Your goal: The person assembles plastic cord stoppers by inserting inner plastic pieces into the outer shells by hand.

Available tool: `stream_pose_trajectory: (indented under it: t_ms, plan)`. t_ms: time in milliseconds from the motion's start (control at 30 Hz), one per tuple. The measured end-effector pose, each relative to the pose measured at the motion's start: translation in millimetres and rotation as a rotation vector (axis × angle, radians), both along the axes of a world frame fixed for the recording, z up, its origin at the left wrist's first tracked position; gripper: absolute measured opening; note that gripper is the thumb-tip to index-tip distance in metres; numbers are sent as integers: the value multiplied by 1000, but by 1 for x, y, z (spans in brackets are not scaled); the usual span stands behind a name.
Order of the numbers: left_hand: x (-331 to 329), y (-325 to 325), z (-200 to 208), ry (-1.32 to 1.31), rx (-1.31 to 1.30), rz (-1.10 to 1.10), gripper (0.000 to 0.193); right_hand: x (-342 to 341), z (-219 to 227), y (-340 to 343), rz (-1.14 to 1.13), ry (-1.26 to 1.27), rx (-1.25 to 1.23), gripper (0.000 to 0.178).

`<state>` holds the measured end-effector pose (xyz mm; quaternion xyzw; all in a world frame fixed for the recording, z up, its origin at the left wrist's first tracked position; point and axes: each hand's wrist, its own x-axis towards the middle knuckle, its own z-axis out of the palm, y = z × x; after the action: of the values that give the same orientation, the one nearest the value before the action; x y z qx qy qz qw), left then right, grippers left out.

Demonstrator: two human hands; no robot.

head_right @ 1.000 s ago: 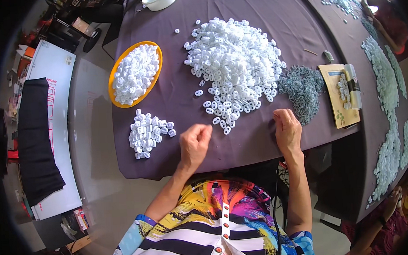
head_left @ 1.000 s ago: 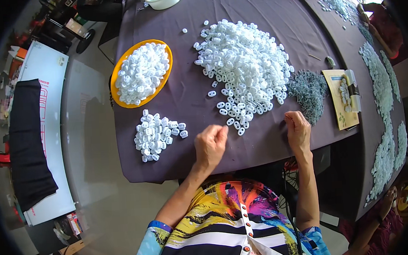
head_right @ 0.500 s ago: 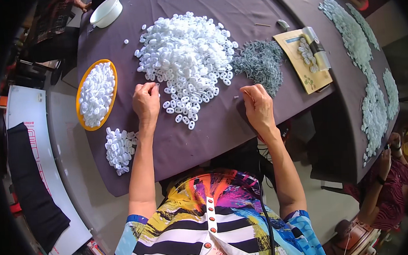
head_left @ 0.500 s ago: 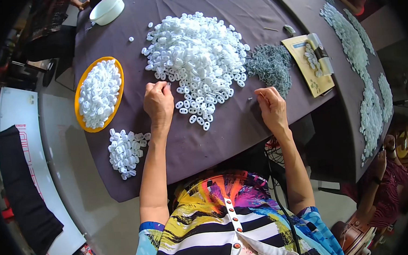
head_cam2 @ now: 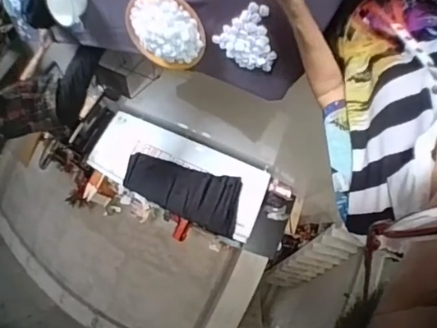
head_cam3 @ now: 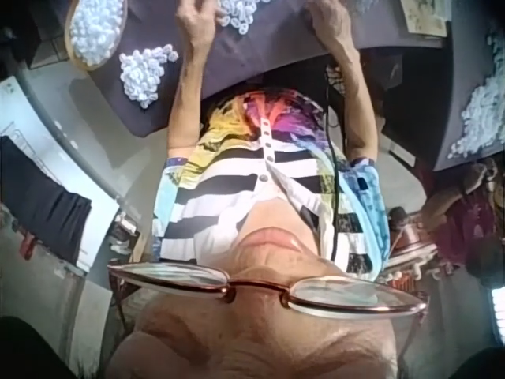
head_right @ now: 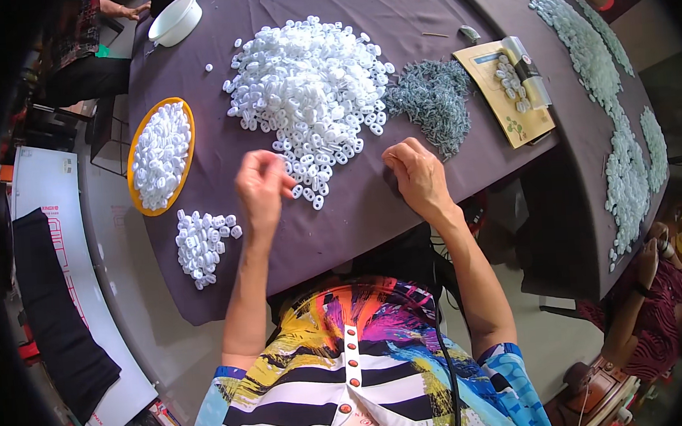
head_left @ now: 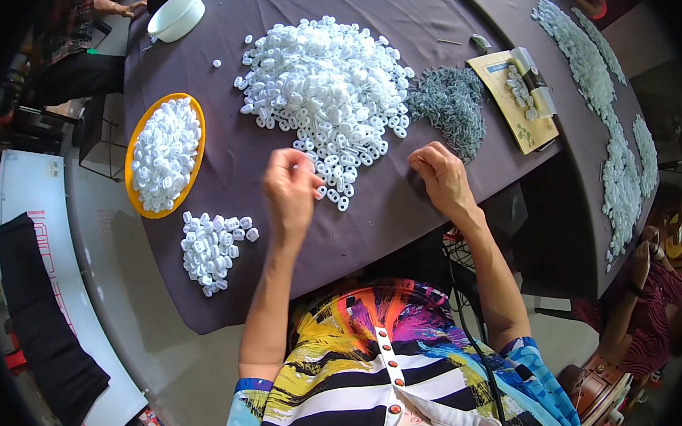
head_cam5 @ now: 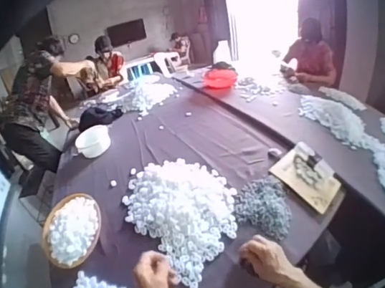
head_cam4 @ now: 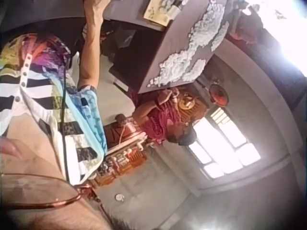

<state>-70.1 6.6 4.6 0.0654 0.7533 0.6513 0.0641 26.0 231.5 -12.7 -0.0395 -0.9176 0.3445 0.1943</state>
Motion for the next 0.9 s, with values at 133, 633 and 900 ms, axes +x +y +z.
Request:
stream_pose_trajectory:
  t_ms: [133,633,900]
  plan:
    - [43,28,-6,-185,177,-192,15,0,8,-23,41,-161,-458,7]
    - [64,58,-24,5,-18,-183,11,7,-8,-33,13,-202,-727,13]
    - [57,62,-26,129,-212,-212,11,3,-2,-33,6,-207,-612,9]
